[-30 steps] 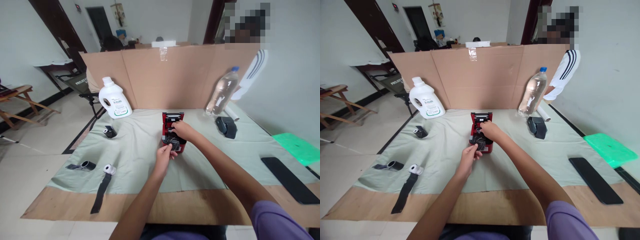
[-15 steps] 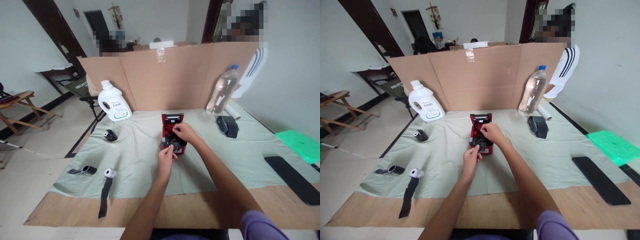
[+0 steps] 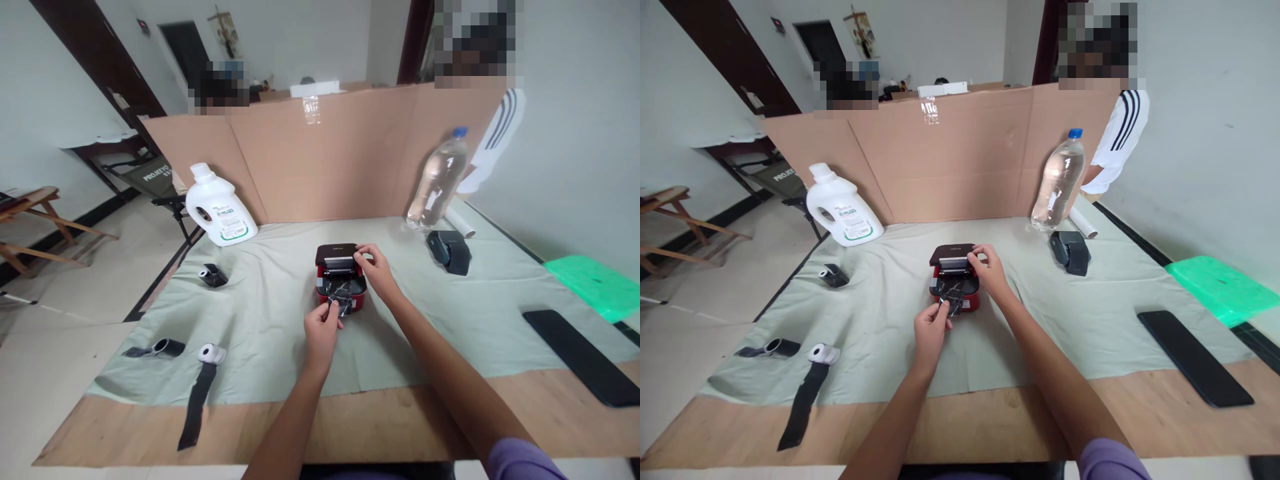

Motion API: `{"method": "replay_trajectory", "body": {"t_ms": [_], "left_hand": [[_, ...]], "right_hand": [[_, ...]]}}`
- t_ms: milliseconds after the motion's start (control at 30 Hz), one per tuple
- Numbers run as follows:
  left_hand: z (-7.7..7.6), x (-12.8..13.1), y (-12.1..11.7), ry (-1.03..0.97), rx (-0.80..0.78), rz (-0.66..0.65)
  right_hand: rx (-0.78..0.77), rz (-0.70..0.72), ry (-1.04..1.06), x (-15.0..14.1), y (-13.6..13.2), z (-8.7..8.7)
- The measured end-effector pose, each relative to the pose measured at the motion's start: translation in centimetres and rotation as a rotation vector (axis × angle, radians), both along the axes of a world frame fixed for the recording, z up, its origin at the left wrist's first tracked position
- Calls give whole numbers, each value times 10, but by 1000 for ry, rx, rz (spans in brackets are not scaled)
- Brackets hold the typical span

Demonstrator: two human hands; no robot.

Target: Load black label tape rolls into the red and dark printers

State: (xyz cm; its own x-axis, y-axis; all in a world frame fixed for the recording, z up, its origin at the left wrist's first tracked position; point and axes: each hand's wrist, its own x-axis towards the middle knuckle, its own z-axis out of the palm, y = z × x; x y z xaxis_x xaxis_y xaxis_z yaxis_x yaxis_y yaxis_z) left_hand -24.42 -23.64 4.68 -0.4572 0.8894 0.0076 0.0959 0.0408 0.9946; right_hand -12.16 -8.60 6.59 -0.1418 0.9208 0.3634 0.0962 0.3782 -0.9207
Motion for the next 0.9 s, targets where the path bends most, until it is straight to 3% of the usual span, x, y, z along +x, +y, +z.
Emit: {"method": "replay_trajectory", "body": {"t_ms": [167, 333, 400, 567, 767, 833, 900], "left_hand": [[-1, 0, -8, 35, -18, -19], [10, -29, 13, -3, 136, 140], [16, -45, 33, -32, 118, 96], [18, -67, 72, -211, -195, -129], [16, -63, 69, -258, -234, -213], [20, -71, 65, -164, -234, -205], [25, -94, 63, 23, -202, -142]], "right_hand": [[-83, -20, 105, -2, -21, -15], [-212, 51, 187, -8, -20, -25], [-235, 78, 213, -8, -20, -30], [-225, 93, 130, -7, -18, -38], [-251, 103, 233, -7, -21, -44], [-263, 76, 288, -7, -23, -52], [-249, 51, 304, -7, -25, -61]]}}
